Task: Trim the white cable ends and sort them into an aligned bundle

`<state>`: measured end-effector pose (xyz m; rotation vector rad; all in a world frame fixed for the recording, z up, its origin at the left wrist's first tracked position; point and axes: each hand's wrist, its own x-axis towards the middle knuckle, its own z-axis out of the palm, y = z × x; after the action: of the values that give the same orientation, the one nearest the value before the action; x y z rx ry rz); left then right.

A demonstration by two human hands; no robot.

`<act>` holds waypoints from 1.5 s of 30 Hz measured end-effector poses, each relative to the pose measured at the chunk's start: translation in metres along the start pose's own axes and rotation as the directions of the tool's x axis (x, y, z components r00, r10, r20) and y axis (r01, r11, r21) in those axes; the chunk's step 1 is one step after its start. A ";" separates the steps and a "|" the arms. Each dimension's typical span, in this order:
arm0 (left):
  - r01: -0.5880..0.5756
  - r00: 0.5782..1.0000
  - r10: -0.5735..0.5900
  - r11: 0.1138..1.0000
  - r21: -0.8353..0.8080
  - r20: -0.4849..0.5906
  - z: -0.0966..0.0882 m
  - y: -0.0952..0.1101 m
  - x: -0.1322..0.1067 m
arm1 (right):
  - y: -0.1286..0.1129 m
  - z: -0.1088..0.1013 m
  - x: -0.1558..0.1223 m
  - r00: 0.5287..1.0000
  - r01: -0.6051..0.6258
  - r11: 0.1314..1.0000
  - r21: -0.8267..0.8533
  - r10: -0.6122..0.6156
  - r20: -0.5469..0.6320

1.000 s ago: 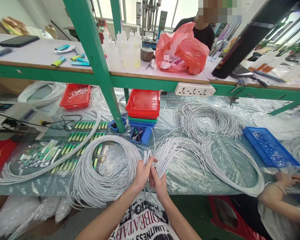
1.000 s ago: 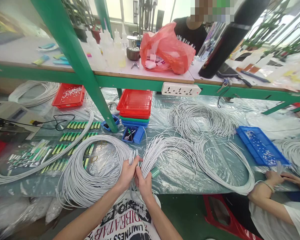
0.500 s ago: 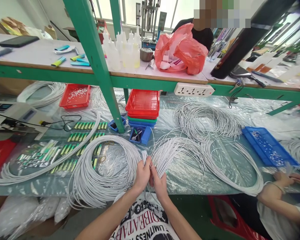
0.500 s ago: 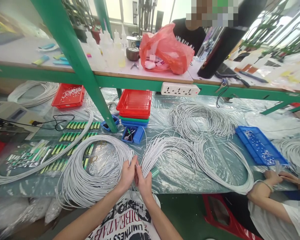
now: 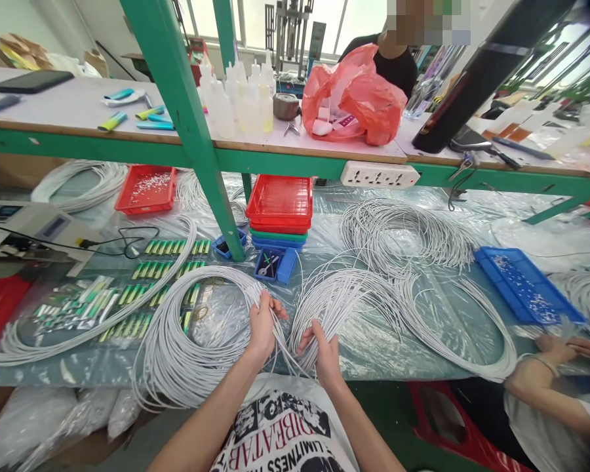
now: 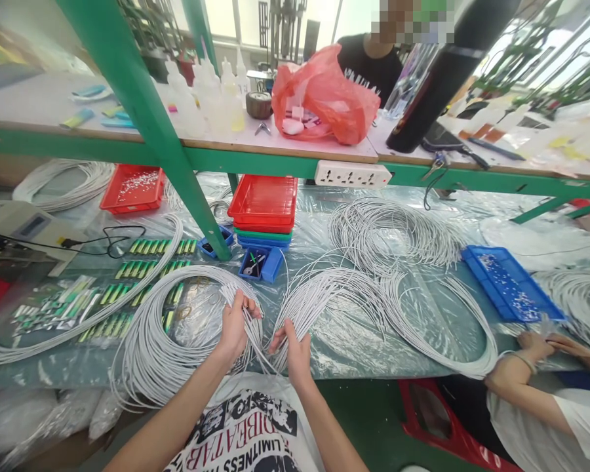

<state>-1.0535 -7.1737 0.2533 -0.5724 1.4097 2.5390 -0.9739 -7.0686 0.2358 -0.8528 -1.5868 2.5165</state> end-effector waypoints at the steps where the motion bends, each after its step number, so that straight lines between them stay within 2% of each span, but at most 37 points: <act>1: 0.055 0.998 -0.054 0.998 -0.043 0.030 0.000 0.004 0.002 | -0.002 -0.002 0.001 0.999 -0.005 1.000 0.012 0.005 0.034; 4: 0.193 0.974 -0.183 0.979 -0.068 0.134 0.000 0.018 0.007 | -0.005 -0.008 0.004 0.996 -0.032 0.996 0.082 0.024 0.091; 6: 0.229 0.957 -0.221 0.973 -0.024 0.189 -0.002 0.033 0.010 | -0.006 -0.011 0.006 0.989 -0.041 0.994 0.101 0.026 0.142; 8: 0.193 0.955 -0.197 0.980 0.039 0.219 -0.004 0.051 0.015 | -0.008 -0.016 0.009 0.981 -0.043 0.993 0.109 0.021 0.195; 11: 0.046 0.973 -0.081 0.985 0.166 0.214 -0.011 0.078 0.020 | -0.011 -0.025 0.013 0.973 -0.056 0.987 0.150 0.020 0.230; 14: -0.053 0.976 -0.025 0.936 0.349 0.216 -0.019 0.089 0.019 | -0.016 -0.034 0.016 0.970 -0.079 0.974 0.210 0.027 0.240; 17: -0.073 0.959 -0.098 0.822 0.565 0.266 -0.019 0.076 0.006 | -0.023 -0.036 0.017 0.969 -0.095 0.968 0.233 0.036 0.243; 20: -0.124 0.907 -0.186 0.739 0.662 0.378 -0.008 0.050 -0.012 | -0.027 -0.033 0.016 0.969 -0.118 0.971 0.207 0.066 0.240; 24: -0.186 0.804 -0.244 0.764 0.618 0.543 0.013 0.018 -0.027 | -0.025 -0.028 0.016 0.970 -0.112 0.983 0.149 0.076 0.229; 27: -0.123 0.754 -0.341 0.766 0.630 0.562 0.026 0.002 -0.029 | -0.020 -0.027 0.016 0.979 -0.093 0.984 0.151 0.062 0.194; 29: -0.084 0.746 -0.396 0.742 0.665 0.536 0.029 -0.005 -0.028 | -0.019 -0.028 0.015 0.978 -0.098 0.982 0.164 0.065 0.196; 32: -0.080 0.742 -0.417 0.723 0.686 0.526 0.030 -0.009 -0.026 | -0.019 -0.027 0.013 0.978 -0.122 0.979 0.166 0.089 0.191; 38: -0.092 0.772 -0.381 0.726 0.682 0.510 0.027 -0.011 -0.025 | -0.014 -0.021 0.014 0.982 -0.139 0.977 0.159 0.116 0.146; 42: -0.071 0.786 -0.347 0.771 0.632 0.512 0.024 -0.013 -0.026 | -0.004 -0.018 0.018 0.988 -0.151 0.968 0.201 0.140 0.068; 45: -0.070 0.813 -0.298 0.804 0.590 0.501 0.022 -0.017 -0.026 | -0.002 -0.017 0.020 0.992 -0.127 0.971 0.201 0.125 0.020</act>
<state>-1.0296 -7.1451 0.2608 0.2088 1.6941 1.7636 -0.9835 -7.0478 0.2233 -0.9457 -1.2861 2.7109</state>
